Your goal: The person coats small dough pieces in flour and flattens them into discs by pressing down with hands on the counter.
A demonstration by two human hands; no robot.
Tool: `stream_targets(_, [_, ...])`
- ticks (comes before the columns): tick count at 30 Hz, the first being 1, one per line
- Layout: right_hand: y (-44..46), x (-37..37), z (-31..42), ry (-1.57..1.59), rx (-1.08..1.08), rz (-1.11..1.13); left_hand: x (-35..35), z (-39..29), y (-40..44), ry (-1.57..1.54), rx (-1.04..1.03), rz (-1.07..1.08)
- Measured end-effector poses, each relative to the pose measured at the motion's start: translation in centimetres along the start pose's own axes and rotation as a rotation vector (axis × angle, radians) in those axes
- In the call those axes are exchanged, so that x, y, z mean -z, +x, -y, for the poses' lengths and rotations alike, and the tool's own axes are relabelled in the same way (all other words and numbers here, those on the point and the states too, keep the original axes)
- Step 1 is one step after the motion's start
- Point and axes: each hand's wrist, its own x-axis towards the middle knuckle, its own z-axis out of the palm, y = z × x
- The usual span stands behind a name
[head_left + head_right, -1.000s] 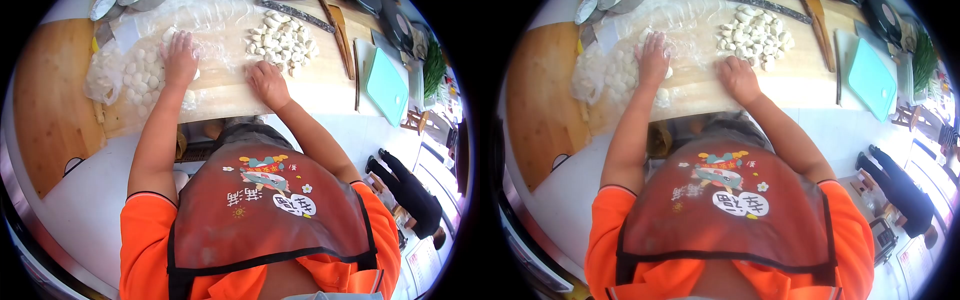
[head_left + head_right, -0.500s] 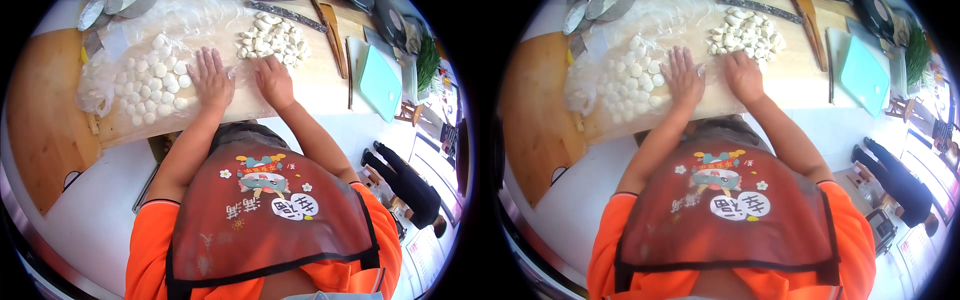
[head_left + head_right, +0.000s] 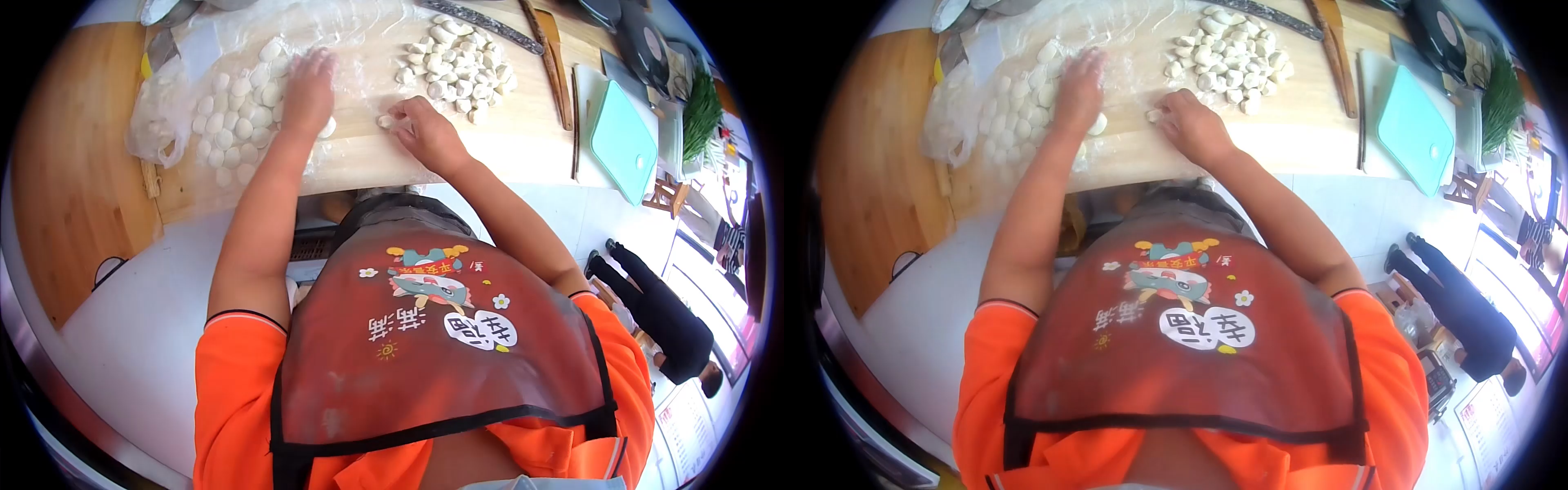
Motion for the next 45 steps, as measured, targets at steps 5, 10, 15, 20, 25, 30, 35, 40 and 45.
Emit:
stream_targets(5, [-0.6,0.1,1.0,-0.088,0.071,0.038,1.9,0.0,-0.3,-0.126,0.155,-0.135])
stream_targets(10, [1.3,-3.7,0.9,-0.245,0.207,0.029,2.4,-3.7,-0.4,-0.364,0.315,-0.194])
stream_targets(15, [0.5,-2.5,1.3,-0.271,0.022,-0.052,-1.9,-9.8,-2.2,-0.250,0.325,-0.033])
stream_targets(20, [2.2,2.0,-0.5,-0.359,-0.044,-0.226,-1.0,-11.0,-1.6,0.036,0.263,0.112])
stream_targets(25, [5.5,0.7,-1.3,-0.528,0.070,-0.368,-1.3,-10.4,-0.1,0.091,0.209,0.136])
stream_targets(30, [5.2,-1.7,-1.9,-0.551,0.201,-0.380,-0.7,-6.6,0.4,0.155,0.087,0.264])
stream_targets(35, [2.2,-4.7,1.0,-0.400,0.357,-0.221,2.2,-0.8,2.2,0.361,0.181,0.232])
stream_targets(40, [2.2,-0.6,0.4,-0.325,0.195,-0.299,-3.5,-8.2,0.9,-0.046,0.286,0.091])
stream_targets(45, [5.6,3.0,-0.8,-0.486,0.038,-0.376,-1.8,-10.6,1.5,0.119,0.280,0.194])
